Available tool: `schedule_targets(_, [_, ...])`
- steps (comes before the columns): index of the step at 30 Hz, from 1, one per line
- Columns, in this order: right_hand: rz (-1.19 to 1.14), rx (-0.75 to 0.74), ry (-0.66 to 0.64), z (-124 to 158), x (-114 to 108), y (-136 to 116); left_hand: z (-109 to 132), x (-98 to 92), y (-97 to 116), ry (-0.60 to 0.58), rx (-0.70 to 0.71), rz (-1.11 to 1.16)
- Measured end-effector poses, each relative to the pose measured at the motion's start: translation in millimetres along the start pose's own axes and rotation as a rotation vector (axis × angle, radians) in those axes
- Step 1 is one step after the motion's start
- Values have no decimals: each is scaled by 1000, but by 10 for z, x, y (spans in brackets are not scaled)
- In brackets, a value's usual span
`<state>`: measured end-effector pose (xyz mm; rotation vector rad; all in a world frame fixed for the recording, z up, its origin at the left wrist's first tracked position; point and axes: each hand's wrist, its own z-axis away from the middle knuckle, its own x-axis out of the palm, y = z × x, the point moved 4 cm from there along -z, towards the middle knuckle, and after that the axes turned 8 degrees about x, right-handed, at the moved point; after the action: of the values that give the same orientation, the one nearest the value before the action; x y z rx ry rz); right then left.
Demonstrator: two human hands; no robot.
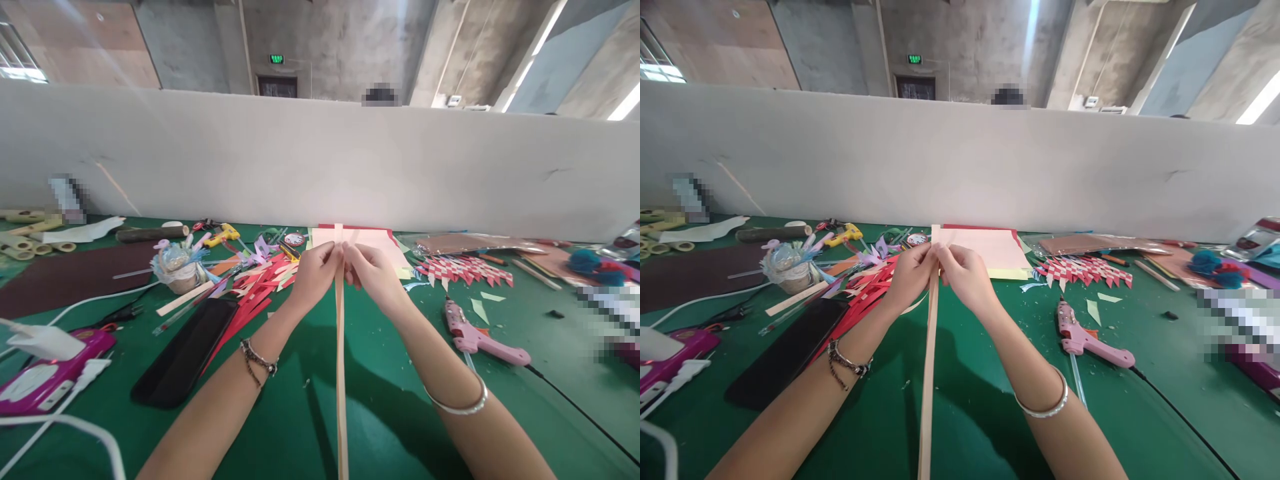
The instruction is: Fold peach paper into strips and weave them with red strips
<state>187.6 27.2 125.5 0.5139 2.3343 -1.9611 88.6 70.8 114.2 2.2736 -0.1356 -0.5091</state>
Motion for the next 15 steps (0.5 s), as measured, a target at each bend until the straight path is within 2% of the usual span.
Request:
schedule_targets(4, [76,-58,-32,16,22,-30,-3,-5,5,9,6,7])
schedule_targets(11, [116,-15,-73,-12,-5,23,-23,-29,-67,141,-60,146])
schedule_targets(13, [92,-15,-63,-22,-27,24,-27,-7,-82,102,-89,177])
schedule_targets(15, [46,-20,-32,-32,-54,19,-23,46,-93,4,-127,219])
